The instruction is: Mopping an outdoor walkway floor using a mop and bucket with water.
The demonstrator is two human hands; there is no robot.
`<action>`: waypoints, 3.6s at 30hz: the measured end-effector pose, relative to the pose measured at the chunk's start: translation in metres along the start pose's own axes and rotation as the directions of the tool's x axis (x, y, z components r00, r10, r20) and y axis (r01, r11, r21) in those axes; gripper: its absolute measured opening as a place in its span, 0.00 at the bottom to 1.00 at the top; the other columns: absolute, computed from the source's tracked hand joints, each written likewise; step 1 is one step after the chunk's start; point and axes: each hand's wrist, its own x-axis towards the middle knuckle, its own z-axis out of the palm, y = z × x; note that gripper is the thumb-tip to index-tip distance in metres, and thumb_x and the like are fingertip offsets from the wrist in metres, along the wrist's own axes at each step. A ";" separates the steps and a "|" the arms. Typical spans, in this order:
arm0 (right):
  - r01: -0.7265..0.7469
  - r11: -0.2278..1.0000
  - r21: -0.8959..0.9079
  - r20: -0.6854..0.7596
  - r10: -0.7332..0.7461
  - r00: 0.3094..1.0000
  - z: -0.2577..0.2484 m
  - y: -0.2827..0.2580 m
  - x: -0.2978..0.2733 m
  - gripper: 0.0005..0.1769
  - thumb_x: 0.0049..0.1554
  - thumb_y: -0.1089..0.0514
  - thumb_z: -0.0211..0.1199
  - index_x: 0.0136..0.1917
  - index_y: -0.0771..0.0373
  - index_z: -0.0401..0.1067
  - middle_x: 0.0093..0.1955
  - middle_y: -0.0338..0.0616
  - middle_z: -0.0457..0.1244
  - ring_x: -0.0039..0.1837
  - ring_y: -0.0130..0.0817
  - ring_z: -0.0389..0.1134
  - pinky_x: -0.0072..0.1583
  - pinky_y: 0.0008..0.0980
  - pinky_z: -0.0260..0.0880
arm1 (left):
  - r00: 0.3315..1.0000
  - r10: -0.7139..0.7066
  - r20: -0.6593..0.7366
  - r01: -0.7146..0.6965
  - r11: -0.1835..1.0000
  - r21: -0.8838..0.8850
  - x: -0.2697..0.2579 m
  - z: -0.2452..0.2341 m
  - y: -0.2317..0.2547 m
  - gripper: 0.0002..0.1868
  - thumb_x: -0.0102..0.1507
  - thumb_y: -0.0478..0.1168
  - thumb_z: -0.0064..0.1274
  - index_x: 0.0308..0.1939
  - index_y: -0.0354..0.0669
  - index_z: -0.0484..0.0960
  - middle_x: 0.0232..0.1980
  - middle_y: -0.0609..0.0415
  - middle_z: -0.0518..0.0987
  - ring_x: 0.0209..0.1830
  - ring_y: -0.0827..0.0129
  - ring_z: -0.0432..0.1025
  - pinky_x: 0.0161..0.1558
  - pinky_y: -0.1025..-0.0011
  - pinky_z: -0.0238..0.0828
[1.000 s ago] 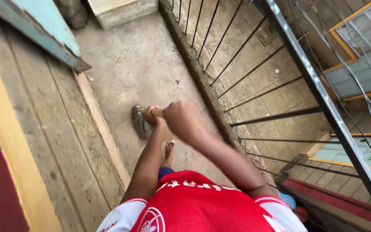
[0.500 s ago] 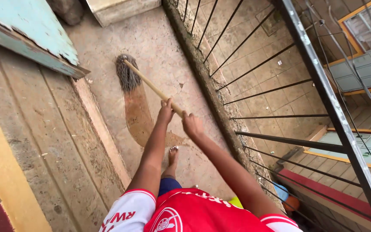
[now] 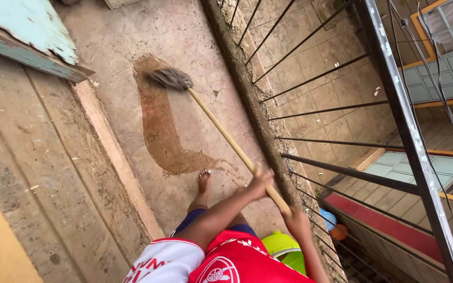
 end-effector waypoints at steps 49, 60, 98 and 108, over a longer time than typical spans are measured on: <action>0.239 0.967 -0.088 -0.006 -0.241 0.971 -0.107 -0.195 0.297 0.28 0.52 0.47 0.70 0.60 0.62 0.70 0.46 0.66 0.68 0.51 0.63 0.71 0.51 0.56 0.72 | 0.947 0.147 0.285 -0.128 -0.641 0.757 0.322 -0.048 0.192 0.13 0.59 0.38 0.55 0.47 0.41 0.84 0.51 0.49 0.74 0.51 0.62 0.69 0.50 0.66 0.68; 0.544 0.747 -0.382 0.040 -0.575 0.817 -0.206 -0.529 0.315 0.24 0.43 0.49 0.79 0.45 0.69 0.76 0.48 0.61 0.69 0.53 0.57 0.72 0.55 0.49 0.73 | 0.448 0.781 0.435 -0.554 -0.139 0.821 0.243 -0.189 0.484 0.17 0.54 0.41 0.64 0.21 0.40 0.71 0.30 0.45 0.75 0.39 0.44 0.70 0.46 0.53 0.67; 0.975 -0.198 -0.100 0.484 -0.866 -0.127 -0.162 -0.593 -0.041 0.22 0.49 0.42 0.75 0.39 0.63 0.76 0.42 0.51 0.68 0.47 0.46 0.71 0.51 0.42 0.72 | 0.187 0.903 -0.387 -0.358 0.430 0.829 -0.031 -0.274 0.318 0.10 0.64 0.39 0.53 0.39 0.38 0.69 0.39 0.44 0.71 0.41 0.55 0.69 0.45 0.62 0.67; 0.828 -0.291 0.478 0.389 -0.775 -0.497 0.024 -0.530 0.025 0.17 0.55 0.48 0.68 0.34 0.59 0.70 0.36 0.43 0.67 0.40 0.41 0.70 0.48 0.42 0.71 | 0.131 0.822 -0.554 -0.389 0.557 0.734 -0.075 -0.274 0.208 0.17 0.71 0.46 0.52 0.61 0.46 0.70 0.53 0.43 0.73 0.49 0.58 0.70 0.53 0.65 0.71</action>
